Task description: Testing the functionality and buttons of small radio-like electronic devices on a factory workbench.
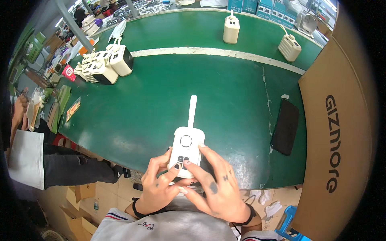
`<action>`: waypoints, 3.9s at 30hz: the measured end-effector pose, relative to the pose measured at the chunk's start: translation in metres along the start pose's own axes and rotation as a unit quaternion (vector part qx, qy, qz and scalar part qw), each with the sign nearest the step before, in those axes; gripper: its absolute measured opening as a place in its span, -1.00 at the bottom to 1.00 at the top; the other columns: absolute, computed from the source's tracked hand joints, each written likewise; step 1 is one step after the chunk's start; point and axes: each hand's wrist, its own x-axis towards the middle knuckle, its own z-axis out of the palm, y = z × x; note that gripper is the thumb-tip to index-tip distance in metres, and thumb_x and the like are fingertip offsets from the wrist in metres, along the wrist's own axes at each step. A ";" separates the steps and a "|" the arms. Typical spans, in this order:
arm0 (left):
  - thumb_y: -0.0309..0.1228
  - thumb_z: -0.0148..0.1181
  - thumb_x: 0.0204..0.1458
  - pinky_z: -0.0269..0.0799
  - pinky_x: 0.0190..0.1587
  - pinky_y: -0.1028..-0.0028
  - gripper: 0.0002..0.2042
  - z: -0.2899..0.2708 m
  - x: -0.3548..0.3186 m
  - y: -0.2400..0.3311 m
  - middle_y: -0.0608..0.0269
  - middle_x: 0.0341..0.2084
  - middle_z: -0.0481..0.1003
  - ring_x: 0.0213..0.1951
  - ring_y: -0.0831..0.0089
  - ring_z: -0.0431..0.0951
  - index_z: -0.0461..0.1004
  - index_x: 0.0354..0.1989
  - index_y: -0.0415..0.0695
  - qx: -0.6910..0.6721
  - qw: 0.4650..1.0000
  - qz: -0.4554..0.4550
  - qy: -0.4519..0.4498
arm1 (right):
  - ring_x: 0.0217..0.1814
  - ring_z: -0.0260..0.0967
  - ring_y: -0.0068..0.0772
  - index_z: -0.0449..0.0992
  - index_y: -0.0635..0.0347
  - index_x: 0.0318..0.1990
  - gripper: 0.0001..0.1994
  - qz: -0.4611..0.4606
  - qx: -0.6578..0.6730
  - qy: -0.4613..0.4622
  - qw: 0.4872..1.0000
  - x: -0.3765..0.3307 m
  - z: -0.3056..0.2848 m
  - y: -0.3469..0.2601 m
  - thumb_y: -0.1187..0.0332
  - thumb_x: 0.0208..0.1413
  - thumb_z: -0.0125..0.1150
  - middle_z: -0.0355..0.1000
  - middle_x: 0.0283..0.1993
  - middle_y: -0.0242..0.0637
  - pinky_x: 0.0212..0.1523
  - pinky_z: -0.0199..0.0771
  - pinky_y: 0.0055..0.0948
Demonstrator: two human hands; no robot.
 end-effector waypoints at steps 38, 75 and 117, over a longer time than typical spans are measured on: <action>-0.53 0.51 -0.37 0.54 -0.44 0.42 -0.42 -0.004 0.010 0.008 -0.13 -0.11 0.32 -0.28 0.17 0.58 0.24 -0.18 -0.09 -0.016 0.998 -0.030 -0.058 | 0.41 -0.05 0.02 0.15 0.31 0.27 -0.35 0.311 -0.392 0.043 0.865 -0.037 -0.062 0.117 0.01 0.17 0.01 0.04 0.37 -0.03 0.33 -0.02 -0.08; -0.49 0.51 -0.33 0.45 -0.38 0.41 -0.52 0.001 0.008 0.002 -0.01 -0.14 0.39 -0.33 0.26 0.53 0.36 -0.21 -0.14 -0.050 0.998 -0.034 0.001 | -0.16 0.21 -0.46 0.01 0.26 0.30 -0.04 0.259 0.166 0.292 0.905 -0.106 -0.093 0.072 0.35 -0.48 0.17 0.19 -0.11 -0.21 -0.16 0.24 -0.63; -0.50 0.29 -0.03 0.47 -0.38 0.59 -0.68 -0.002 0.006 -0.004 0.15 -0.10 0.36 -0.13 0.41 0.45 0.34 -0.12 -0.21 -0.057 0.996 -0.067 -0.013 | 0.04 0.32 0.07 0.17 0.22 0.21 -0.29 0.401 -0.027 -0.153 0.903 -0.200 0.028 0.062 -0.13 0.06 0.08 0.29 0.03 0.06 0.02 0.35 -0.17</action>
